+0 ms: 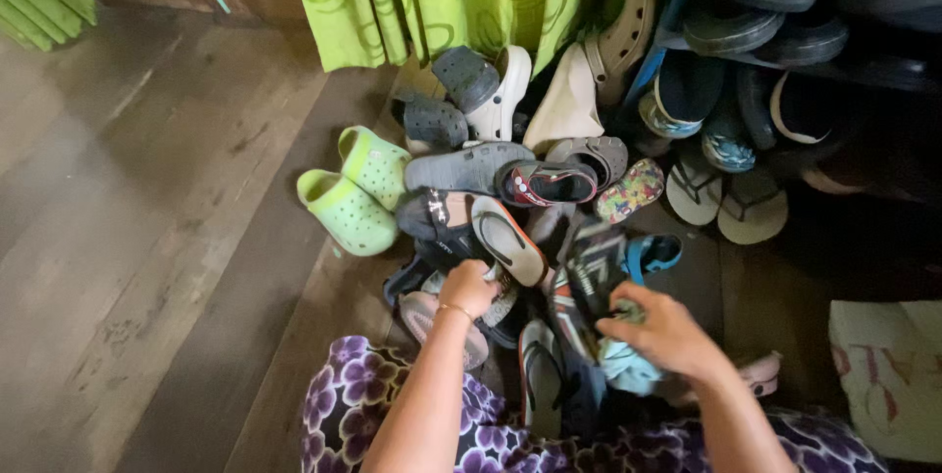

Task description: The person sits on the floor and wipes various shoes and sandals with a cloth. They pick up each item, wipe it, and place it on a nearby shoe rack.

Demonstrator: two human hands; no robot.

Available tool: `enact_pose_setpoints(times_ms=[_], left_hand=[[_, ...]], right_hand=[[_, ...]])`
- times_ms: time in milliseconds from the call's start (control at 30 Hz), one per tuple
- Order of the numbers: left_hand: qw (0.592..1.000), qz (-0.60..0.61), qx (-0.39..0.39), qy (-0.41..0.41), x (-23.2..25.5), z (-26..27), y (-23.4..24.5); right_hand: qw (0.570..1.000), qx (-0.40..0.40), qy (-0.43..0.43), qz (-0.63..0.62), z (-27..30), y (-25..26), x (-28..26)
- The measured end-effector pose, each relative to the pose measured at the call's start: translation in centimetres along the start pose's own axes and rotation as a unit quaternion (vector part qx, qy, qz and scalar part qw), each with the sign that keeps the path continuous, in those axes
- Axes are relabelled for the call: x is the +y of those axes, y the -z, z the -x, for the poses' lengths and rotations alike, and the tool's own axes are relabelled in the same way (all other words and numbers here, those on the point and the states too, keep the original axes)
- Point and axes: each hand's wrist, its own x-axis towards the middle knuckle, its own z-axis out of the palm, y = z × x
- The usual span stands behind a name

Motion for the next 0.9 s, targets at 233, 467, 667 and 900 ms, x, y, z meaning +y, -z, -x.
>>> enact_pose_setpoints(times_ms=[233,467,667,900], left_hand=[[0.991,0.119,0.052,-0.031,-1.1,0.7,6.0],[0.988,0.0,0.149,-0.03,-2.2,0.7,7.2],[0.984,-0.015,0.175,-0.017,-2.7,-0.4,6.5],[0.971,-0.117,0.2,0.062,1.0,1.3,7.2]], right_hand=[[0.99,0.122,-0.046,0.05,0.5,2.9,0.5],[0.98,0.173,-0.051,0.084,-0.6,0.5,3.8],[0.977,0.197,-0.054,0.067,-0.9,0.3,5.9],[0.975,0.205,-0.068,0.046,-0.2,0.2,7.4]])
